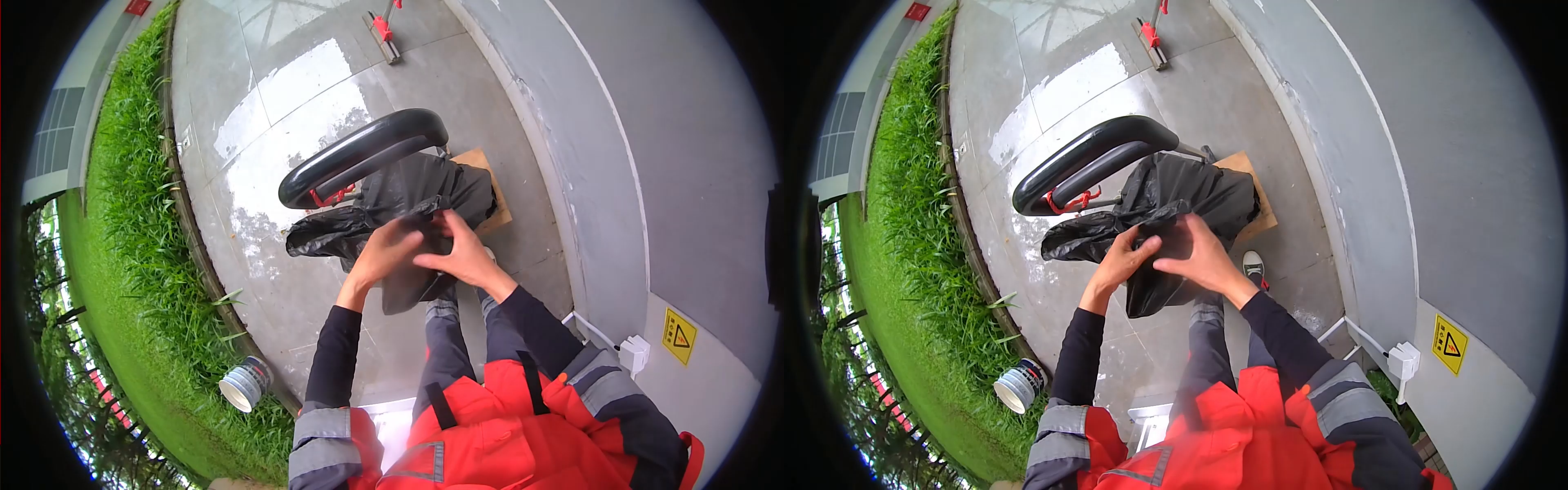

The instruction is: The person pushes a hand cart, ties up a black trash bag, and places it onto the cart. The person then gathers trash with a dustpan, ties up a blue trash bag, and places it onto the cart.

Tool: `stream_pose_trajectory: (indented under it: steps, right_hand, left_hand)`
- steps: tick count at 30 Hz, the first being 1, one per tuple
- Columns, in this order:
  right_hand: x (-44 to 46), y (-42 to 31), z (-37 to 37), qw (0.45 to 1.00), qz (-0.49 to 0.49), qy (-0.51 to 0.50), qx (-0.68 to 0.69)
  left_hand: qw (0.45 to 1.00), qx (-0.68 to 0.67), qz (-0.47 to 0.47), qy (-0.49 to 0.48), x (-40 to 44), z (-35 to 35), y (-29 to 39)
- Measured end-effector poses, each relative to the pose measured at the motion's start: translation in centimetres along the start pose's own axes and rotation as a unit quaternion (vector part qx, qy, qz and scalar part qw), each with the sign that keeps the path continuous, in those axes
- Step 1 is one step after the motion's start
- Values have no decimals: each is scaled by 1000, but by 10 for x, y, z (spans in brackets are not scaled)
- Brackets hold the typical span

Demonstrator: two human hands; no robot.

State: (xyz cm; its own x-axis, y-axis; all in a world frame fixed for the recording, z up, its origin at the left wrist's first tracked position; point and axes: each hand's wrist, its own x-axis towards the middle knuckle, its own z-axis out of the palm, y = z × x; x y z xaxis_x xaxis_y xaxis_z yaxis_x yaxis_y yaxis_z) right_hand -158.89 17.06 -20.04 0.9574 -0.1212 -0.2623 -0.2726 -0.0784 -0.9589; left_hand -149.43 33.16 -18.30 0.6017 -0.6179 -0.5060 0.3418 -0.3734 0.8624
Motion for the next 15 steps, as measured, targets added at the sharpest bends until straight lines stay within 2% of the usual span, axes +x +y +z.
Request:
stream_pose_trajectory:
  steps: [1, 2, 3, 4, 5, 6, 9, 10, 11, 12, 13, 14, 15]
  right_hand:
    - [-1, 3, 3, 998, 1, -21, -67]
    - [-2, 7, 11, 983, -53, 71, -159]
    - [-1, 8, 7, 983, -54, 70, -160]
    - [1, 10, 1, 988, -42, 78, -126]
    - [4, 12, -5, 992, -29, 85, -90]
    - [6, 16, -12, 991, 23, 101, -85]
    - [9, 31, -26, 977, 9, 192, -89]
    - [8, 15, -29, 967, -37, 206, -143]
    - [7, 3, -30, 967, -37, 207, -143]
    - [5, -7, -31, 955, -56, 201, -212]
    - [3, -11, -30, 937, -75, 194, -280]
    - [2, -12, -27, 937, -74, 194, -281]
    - [1, -11, -23, 960, -67, 171, -209]
  left_hand:
    - [1000, -1, 0, 0, -4, 1, 3]
    - [990, 119, 54, 43, -11, 2, 8]
    - [962, 238, 106, 87, -18, 2, 13]
    - [963, 236, 84, 102, -24, -1, 15]
    - [938, 290, 81, 174, -35, -3, 13]
    - [901, 343, 101, 244, -44, -7, 12]
    - [774, 417, 139, 455, -65, -17, -3]
    - [750, 397, 121, 515, -67, -17, -12]
    - [750, 301, 105, 580, -64, -23, -43]
    - [812, 14, 62, 580, -63, -21, -37]
    - [803, -274, 12, 529, -62, -18, -32]
    - [803, -275, 11, 529, -60, -17, -35]
    - [841, -309, 39, 441, -56, -14, -33]
